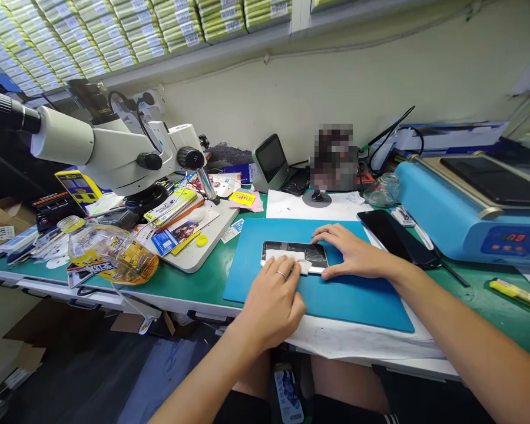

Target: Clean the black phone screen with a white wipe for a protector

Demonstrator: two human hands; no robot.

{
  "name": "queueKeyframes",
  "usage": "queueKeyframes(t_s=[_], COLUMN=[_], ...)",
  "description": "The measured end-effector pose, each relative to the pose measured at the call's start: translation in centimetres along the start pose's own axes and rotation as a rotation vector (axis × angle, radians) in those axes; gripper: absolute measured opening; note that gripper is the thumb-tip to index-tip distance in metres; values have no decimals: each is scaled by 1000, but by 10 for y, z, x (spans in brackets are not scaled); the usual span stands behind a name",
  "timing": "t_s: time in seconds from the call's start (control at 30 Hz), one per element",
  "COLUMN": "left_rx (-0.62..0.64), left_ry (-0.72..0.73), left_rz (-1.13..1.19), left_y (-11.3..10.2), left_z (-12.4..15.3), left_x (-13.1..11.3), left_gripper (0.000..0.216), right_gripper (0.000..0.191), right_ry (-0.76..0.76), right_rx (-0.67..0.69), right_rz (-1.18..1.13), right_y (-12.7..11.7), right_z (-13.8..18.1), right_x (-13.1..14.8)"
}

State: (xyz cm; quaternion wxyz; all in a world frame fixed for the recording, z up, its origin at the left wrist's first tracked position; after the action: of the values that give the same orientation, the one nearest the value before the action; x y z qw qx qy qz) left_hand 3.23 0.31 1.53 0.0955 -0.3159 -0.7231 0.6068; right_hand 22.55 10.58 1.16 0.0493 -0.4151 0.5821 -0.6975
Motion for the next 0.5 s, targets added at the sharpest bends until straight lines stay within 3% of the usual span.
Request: queueKeyframes(t_s=[0.23, 0.37, 0.5], left_rx=[-25, 2, 21], left_ry=[42, 16, -65], left_rz=[14, -6, -25], left_y=[17, 23, 19], left_z=[-41, -55, -53], left_x=[-31, -22, 5], left_gripper=[43, 47, 52], right_gripper=[88, 91, 92], right_ry=[18, 26, 44], right_rx=[28, 17, 16], right_rz=[-23, -31, -24], right_y=[-2, -1, -3], right_z=[4, 4, 5], right_x=[5, 2, 3])
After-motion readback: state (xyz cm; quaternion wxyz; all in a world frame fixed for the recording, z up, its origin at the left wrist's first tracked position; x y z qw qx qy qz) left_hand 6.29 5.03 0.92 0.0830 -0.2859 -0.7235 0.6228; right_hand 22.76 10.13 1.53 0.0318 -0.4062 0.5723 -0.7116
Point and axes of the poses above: each hand's wrist, its own z-axis away from the middle knuckle, its own y-axis out of the palm, x = y × z, the point moved 5 cm from there along -z, towards the middle knuckle, and after that the axes turned 2 degrees about -y, right-handed, at the moved point
